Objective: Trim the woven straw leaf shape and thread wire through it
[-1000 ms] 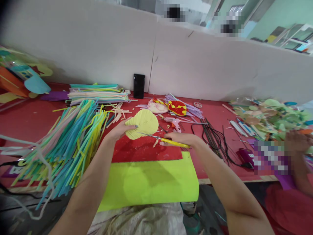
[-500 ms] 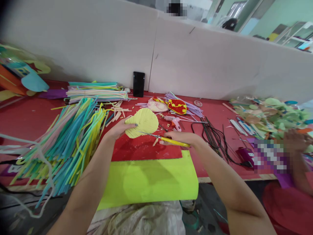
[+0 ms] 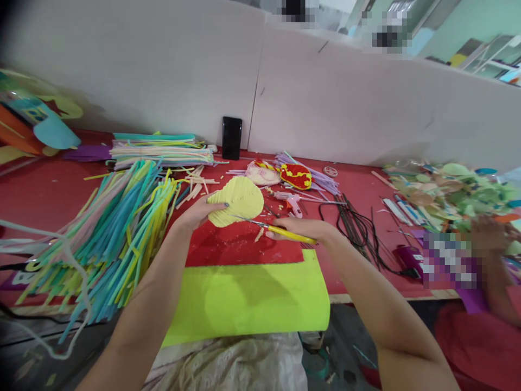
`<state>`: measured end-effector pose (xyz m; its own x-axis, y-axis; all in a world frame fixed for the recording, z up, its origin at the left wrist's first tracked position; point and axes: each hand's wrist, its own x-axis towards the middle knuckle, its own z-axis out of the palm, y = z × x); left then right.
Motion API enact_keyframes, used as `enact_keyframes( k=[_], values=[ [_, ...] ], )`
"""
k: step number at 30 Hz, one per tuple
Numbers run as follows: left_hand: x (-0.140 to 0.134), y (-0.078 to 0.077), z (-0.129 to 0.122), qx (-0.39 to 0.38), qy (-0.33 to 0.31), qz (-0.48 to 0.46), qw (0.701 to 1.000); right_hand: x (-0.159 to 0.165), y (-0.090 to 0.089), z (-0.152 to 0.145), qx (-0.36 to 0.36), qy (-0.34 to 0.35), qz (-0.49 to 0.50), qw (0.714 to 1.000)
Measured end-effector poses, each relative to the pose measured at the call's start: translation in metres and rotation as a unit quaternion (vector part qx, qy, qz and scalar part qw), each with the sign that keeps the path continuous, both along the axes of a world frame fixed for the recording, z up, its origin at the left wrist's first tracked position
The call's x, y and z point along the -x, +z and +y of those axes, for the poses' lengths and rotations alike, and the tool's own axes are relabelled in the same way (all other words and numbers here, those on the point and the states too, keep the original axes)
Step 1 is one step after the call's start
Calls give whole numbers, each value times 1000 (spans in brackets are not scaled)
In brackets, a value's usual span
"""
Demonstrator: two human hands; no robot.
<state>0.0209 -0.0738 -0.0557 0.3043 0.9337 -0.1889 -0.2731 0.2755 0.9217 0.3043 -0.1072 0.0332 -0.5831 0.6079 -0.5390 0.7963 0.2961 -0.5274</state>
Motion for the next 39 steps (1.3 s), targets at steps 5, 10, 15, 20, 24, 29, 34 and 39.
enact_keyframes(
  k=[5, 10, 15, 20, 24, 29, 34, 39],
  values=[
    [0, 0, 0, -4, -4, -1, 1000, 2, 2, 0, 0, -1, -5, 1000],
    [0, -2, 1, -2, -2, -2, 1000, -1, -4, 2, 5, -6, -3, 1000],
    [-1, 0, 0, 5, 4, -9, 1000, -2, -5, 3, -1, -10, 4, 1000],
    [1, 4, -1, 19, 13, -21, 1000, -6, -3, 1, 20, -2, 20, 1000],
    [0, 6, -2, 23, 14, -20, 999, -7, -3, 0, 15, -1, 15, 1000],
    [-1, 6, -2, 27, 17, -17, 999, -4, -4, 1, -1, 11, 6, 1000],
    [-1, 5, -1, 25, 15, -14, 999, -5, -6, 3, -3, -1, -5, 1000],
    [-1, 2, 0, 13, 3, -15, 1000, -5, -9, 4, -3, 2, 6, 1000]
  ],
)
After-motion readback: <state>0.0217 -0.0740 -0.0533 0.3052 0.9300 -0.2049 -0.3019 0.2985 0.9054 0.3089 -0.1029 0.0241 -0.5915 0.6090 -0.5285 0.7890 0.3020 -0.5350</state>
